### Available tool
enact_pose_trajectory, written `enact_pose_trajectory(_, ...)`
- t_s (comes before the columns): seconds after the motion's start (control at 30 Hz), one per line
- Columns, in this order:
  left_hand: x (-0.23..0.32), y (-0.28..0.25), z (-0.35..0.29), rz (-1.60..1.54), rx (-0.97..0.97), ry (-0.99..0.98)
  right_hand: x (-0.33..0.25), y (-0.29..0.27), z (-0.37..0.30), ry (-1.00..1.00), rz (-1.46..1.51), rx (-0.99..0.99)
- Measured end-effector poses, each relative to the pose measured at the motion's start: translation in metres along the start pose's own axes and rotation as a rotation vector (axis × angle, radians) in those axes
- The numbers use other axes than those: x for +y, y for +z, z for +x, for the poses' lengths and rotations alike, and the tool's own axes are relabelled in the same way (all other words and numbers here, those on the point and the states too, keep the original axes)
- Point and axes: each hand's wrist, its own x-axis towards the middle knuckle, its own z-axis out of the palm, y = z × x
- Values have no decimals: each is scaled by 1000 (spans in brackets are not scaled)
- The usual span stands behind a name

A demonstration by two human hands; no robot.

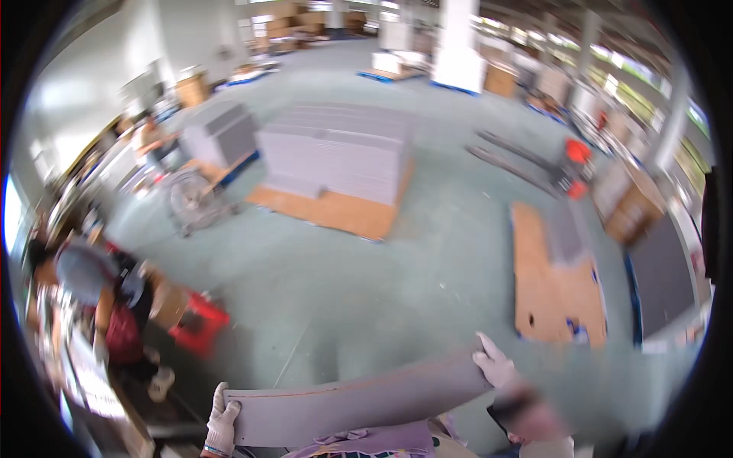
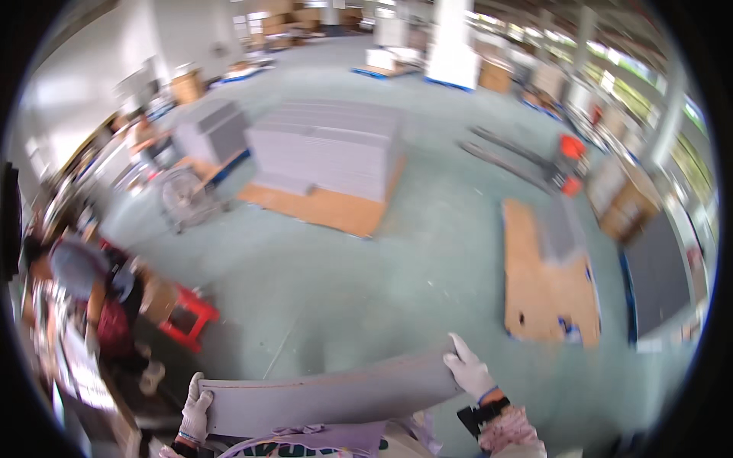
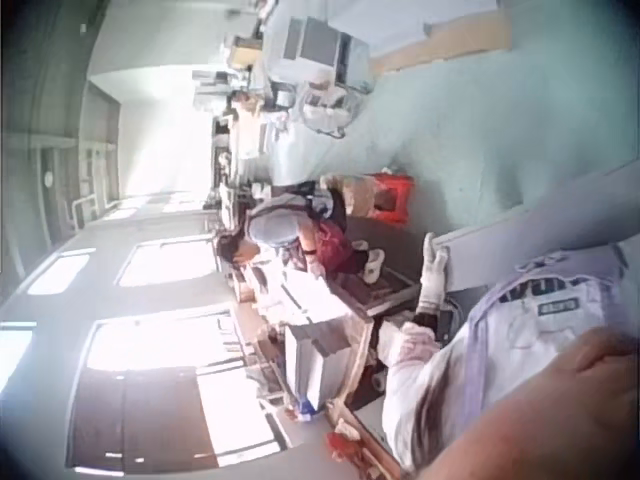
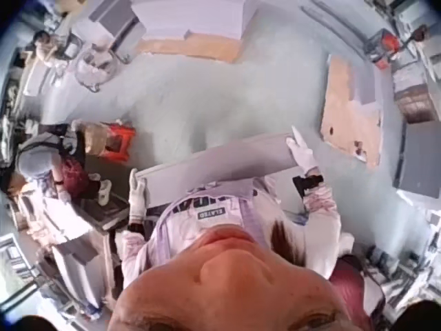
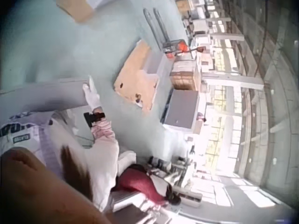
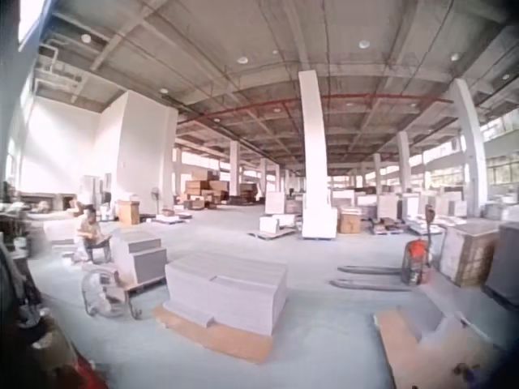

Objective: The person repeatedly picks up large, flat, grey panels from a table and carries them to a stack on the floor. They place each panel onto the stack, aligning it with the others. The person wears gloves and a head-mounted camera, and other workers are visible in the background.

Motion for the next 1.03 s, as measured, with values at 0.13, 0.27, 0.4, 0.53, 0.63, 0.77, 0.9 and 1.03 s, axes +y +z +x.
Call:
enact_pose_trajectory(0.13, 44, 16, 35, 146, -131, -24, -21, 15, -39, 345, 78, 25)
enact_pose_trajectory(0.27, 57, 14, 89, 258, -384, -54, -18, 56, -138, 554, 205, 247)
enact_pose_trajectory(0.4, 65, 53, 125, 392, -647, -7, -27, 86, -228, 781, 285, 419)
enact_pose_trajectory(0.53, 64, 89, 155, 516, -988, 86, -30, 163, -330, 883, 145, 655)
enact_pose_trajectory(0.63, 58, 137, 150, 595, -1149, 253, -65, 174, -378, 1076, 380, 778)
enact_pose_trajectory(0.77, 68, 189, 113, 547, -1306, 227, -100, 178, -419, 1197, 541, 921)
enact_pose_trajectory(0.9, 79, 219, 69, 579, -1412, 464, -101, 173, -449, 1178, 507, 1040)
enact_pose_trajectory(1.03, 71, 238, 49, 655, -1422, 585, -84, 158, -474, 1187, 511, 1058)
